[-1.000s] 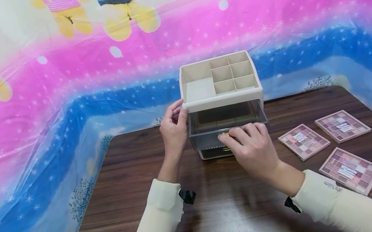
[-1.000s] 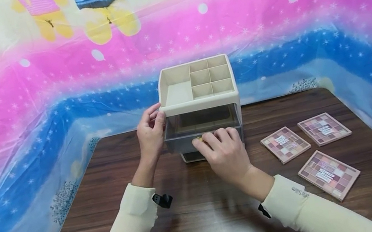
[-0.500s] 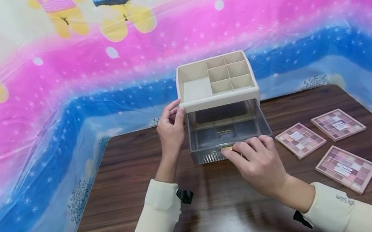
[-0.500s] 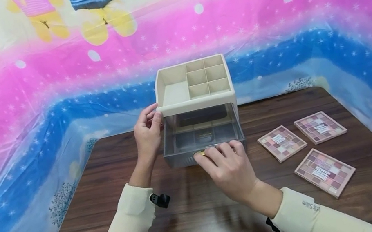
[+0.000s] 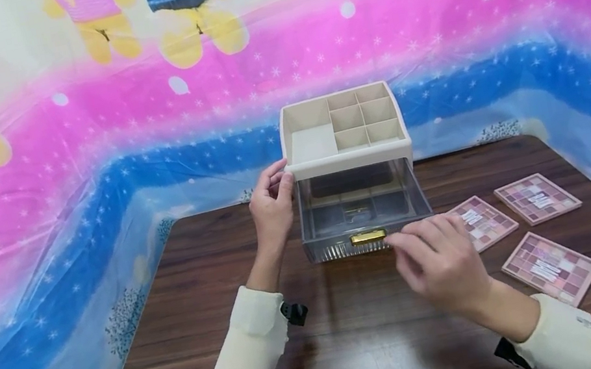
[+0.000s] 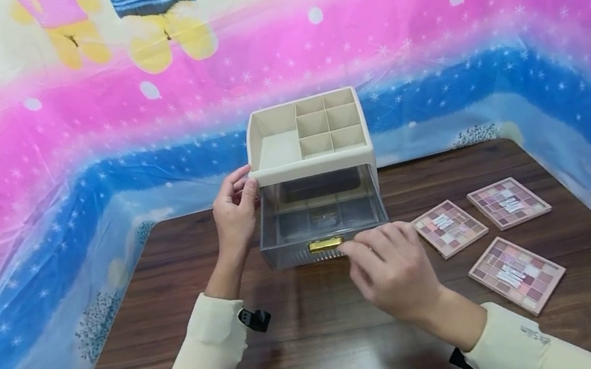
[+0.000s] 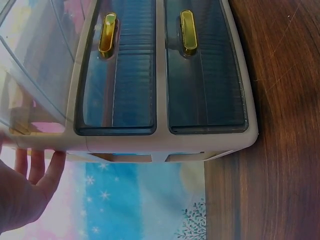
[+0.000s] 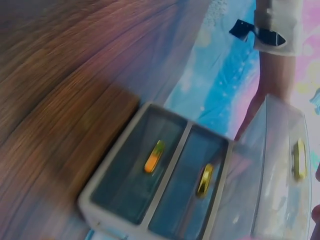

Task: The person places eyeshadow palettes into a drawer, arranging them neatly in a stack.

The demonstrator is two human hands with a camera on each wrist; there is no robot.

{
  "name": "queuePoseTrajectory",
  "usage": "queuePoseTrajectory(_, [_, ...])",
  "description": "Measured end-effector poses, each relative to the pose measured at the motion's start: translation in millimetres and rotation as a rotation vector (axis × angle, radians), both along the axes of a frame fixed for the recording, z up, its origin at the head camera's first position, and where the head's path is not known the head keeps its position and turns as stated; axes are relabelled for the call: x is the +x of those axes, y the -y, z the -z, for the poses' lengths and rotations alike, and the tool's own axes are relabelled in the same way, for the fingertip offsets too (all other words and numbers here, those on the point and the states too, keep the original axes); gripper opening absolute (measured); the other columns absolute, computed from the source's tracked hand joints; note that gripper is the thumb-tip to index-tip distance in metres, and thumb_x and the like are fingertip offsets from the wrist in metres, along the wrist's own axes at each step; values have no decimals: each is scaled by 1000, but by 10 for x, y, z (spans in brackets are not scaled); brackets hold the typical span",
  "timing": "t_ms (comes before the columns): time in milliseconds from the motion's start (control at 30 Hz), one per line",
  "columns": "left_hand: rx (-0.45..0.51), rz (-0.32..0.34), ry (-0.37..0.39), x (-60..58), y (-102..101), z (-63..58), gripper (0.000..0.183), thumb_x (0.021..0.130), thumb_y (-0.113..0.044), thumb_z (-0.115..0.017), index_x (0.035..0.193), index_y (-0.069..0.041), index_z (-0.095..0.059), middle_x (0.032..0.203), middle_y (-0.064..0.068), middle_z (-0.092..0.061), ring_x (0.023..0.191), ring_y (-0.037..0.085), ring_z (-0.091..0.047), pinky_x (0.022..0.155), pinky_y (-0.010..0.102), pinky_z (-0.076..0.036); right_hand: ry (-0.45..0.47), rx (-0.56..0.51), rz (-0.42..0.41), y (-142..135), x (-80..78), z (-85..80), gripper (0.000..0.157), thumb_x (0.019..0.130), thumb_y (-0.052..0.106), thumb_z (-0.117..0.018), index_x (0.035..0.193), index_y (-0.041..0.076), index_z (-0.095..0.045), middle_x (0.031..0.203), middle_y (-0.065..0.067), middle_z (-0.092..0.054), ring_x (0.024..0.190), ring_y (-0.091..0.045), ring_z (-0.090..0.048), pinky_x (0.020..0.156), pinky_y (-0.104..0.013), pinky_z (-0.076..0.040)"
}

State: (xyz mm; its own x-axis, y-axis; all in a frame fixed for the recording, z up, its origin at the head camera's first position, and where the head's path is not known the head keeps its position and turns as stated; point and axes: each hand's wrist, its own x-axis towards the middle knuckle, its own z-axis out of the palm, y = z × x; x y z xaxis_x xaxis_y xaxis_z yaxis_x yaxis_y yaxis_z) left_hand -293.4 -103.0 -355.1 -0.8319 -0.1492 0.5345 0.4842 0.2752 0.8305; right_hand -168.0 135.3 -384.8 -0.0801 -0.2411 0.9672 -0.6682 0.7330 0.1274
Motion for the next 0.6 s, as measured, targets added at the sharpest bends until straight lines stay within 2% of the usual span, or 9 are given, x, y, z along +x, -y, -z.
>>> queuePoseTrajectory(167, [-1, 3, -2, -3, 0, -6, 29, 101, -23, -64, 129, -13, -69, 111, 15, -73, 92, 18, -67, 74, 19, -53, 203, -73, 71, -329, 18, 69, 18, 83, 16, -58, 88, 1, -67, 83, -14, -66, 75, -35, -58, 69, -46, -36])
queuePoseTrajectory(333, [-7, -4, 0, 5, -7, -5, 30, 101, -22, -65, 129, -13, -69, 112, 15, -73, 95, 22, -68, 75, 20, -52, 456, -112, 213, -668, 31, 150, 22, 79, 15, -64, 95, 0, -64, 88, -17, -62, 80, -39, -55, 69, -48, -34])
queuePoseTrajectory(433, [-4, -3, -4, 8, -3, -5, 30, 101, -22, -65, 129, -12, -69, 112, 15, -73, 95, 23, -68, 75, 21, -52, 598, -105, 304, -855, 49, 174, 30, 77, 15, -72, 102, 1, -63, 95, -20, -61, 88, -41, -56, 70, -51, -36])
queuePoseTrajectory(500, [5, -2, -7, 6, 4, -8, 30, 101, -22, -65, 128, -13, -69, 112, 16, -73, 94, 22, -68, 75, 20, -53, 732, -90, 361, -978, 62, 167, 40, 77, 18, -76, 110, 0, -61, 105, -25, -60, 96, -46, -55, 73, -58, -37])
queuePoseTrajectory(600, [16, 2, -12, 2, 14, -15, 30, 101, -23, -65, 128, -13, -69, 112, 16, -73, 92, 20, -67, 73, 19, -53, 1003, -22, 442, -1179, 56, 163, 60, 81, 27, -79, 127, -4, -55, 122, -33, -52, 106, -53, -52, 77, -65, -37])
